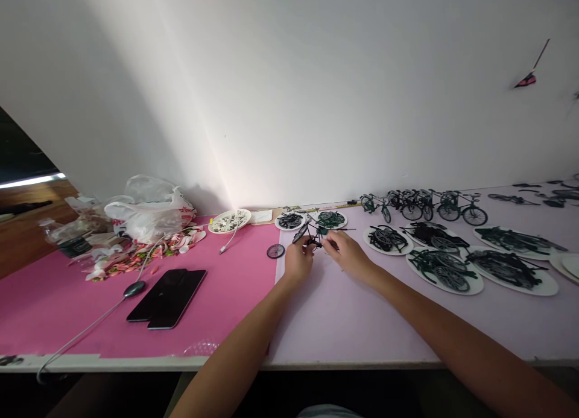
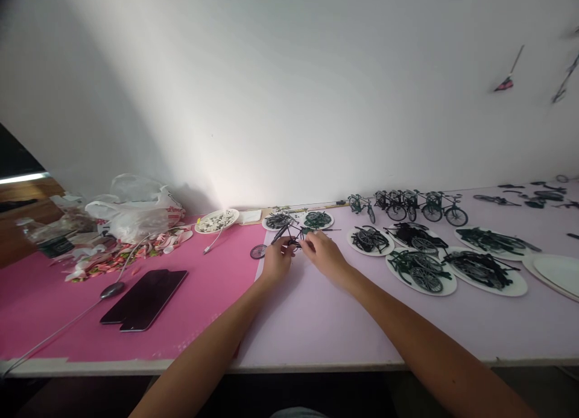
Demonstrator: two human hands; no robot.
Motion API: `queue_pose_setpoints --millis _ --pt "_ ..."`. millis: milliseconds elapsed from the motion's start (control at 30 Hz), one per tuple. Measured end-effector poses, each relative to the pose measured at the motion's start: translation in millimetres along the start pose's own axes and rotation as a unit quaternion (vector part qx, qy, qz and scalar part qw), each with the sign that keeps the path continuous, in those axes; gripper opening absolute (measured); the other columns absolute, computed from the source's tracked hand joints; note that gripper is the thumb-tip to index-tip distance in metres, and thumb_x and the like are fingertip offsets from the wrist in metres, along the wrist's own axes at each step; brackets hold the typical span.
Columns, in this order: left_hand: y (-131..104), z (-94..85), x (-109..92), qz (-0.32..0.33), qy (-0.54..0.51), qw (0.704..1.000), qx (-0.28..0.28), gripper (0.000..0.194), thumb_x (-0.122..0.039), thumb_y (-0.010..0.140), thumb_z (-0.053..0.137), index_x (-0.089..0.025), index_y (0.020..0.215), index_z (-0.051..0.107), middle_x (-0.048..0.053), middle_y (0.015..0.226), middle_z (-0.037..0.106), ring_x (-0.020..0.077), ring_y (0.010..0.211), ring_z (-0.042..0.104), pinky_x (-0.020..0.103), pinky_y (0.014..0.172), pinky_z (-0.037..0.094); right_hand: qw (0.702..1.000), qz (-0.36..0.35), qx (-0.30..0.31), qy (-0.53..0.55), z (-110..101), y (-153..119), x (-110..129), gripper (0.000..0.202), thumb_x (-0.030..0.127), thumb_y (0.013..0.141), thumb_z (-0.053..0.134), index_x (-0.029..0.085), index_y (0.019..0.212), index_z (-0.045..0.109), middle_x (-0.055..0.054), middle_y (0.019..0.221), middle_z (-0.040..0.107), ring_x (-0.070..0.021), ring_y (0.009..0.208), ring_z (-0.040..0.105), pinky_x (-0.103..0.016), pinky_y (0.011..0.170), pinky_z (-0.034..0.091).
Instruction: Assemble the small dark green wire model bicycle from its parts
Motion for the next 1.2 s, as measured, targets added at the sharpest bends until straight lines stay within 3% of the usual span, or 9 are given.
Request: queue_pose_setpoints --millis 200,367,433,933,1200 --pt "-0.4 -0.7 -1.5 0.001 0.006 1.000 -0.003 0.028 -0.015 0.094 0.059 -0.020 0.117 0.074 0.008 0.103 0.079 0.0149 0.069 0.070 0.026 0.071 0.053 1.000 0.002 -0.002 -0.001 -0.5 -0.2 0.2 0.036 0.042 0.104 0.048 0.024 0.072 0.048 -0.003 0.076 0.055 -0.0208 0.073 0.057 -0.030 0.063 0.042" --pt "-0.1 0.6 1.1 -0.004 0.007 1.000 0.000 0.027 -0.015 0.094 0.059 -0.018 0.117 0.073 0.008 0.098 0.079 0.0154 0.069 0.071 0.026 0.068 0.053 0.999 0.020 -0.003 0.048 2.9 -4.0 -4.3 0.006 0.031 0.095 0.053 0.025 0.094 0.053 -0.005 0.096 0.063 -0.0217 0.087 0.063 -0.032 0.074 0.051" --pt "0.2 0.8 1.9 -0.004 0.006 1.000 -0.001 0.027 -0.015 0.093 0.059 -0.018 0.117 0.073 0.008 0.097 0.079 0.0155 0.068 0.071 0.026 0.067 0.053 0.998 0.023 -0.003 0.053 4.6 -4.7 -6.2 0.004 0.028 0.092 0.054 0.025 0.094 0.051 -0.005 0.098 0.062 -0.0217 0.089 0.063 -0.033 0.075 0.052" --pt "0.0 -0.1 1.5 -0.012 -0.003 1.000 0.005 0.025 -0.016 0.094 0.059 -0.018 0.115 0.072 0.008 0.103 0.079 0.0148 0.067 0.070 0.025 0.066 0.051 0.997 0.021 0.006 0.078 4.5 -2.9 -3.3 0.010 0.032 0.095 0.055 0.025 0.090 0.050 -0.005 0.097 0.062 -0.0208 0.087 0.064 -0.032 0.074 0.051" --pt "-1.0 2.6 1.7 -0.019 -0.013 0.999 0.023 0.023 -0.016 0.094 0.058 -0.016 0.111 0.073 0.007 0.098 0.078 0.0146 0.067 0.068 0.025 0.066 0.050 0.999 0.019 0.039 0.003 2.2 -0.5 1.2 0.028 0.041 0.103 0.048 0.023 0.081 0.050 -0.003 0.083 0.057 -0.0195 0.076 0.057 -0.028 0.066 0.041"
Point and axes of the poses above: each hand's wrist, its own y-axis towards the middle knuckle, its own z-axis out of the palm, x = y × z, the point moved 10 cm from there along y, towards the middle knuckle
